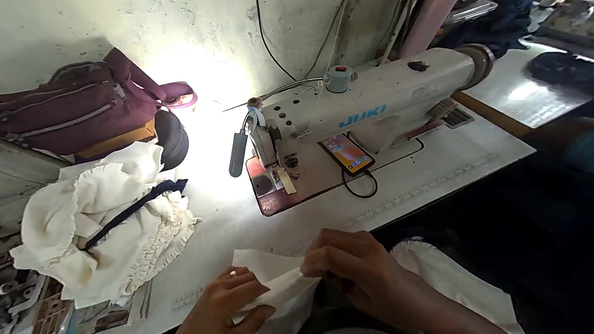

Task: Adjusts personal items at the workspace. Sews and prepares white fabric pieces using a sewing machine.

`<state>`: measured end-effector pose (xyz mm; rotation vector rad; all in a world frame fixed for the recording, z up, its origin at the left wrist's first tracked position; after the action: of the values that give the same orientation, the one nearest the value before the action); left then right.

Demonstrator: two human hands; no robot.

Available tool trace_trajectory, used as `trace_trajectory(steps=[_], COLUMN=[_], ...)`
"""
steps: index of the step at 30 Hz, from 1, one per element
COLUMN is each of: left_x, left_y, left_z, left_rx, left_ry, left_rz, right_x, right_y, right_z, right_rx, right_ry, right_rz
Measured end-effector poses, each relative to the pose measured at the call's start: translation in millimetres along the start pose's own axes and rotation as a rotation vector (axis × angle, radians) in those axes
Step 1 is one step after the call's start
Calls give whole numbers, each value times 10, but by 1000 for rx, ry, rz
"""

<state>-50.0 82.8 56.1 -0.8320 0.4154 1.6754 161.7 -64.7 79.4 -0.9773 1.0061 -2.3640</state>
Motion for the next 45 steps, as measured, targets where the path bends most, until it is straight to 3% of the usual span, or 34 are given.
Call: trace_trajectory(steps=[13,22,45], left_x=[-66,-242,-245], left_y=[52,-36,-31], left_z=[-143,-404,-461], left_rx=[-27,24,27], left_ry=[69,212,207], left_rz=[-48,-57,-62], right_x=[26,-59,-71], right_y=[56,84,124], right_z=[50,71,115], right_rx=[0,76,102], right_ry=[1,-308,-248], right_rz=[-51,-157,-121])
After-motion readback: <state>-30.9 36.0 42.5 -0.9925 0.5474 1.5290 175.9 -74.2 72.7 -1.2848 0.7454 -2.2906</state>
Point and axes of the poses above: each hand's wrist, its own y-axis away from the middle knuckle, its own z-axis out of the back of the hand, x = y × z, the point moved 2 cm from there along -y, towards the middle knuckle, and after that the axes turned 9 degrees about z, right-handed, at the moved point
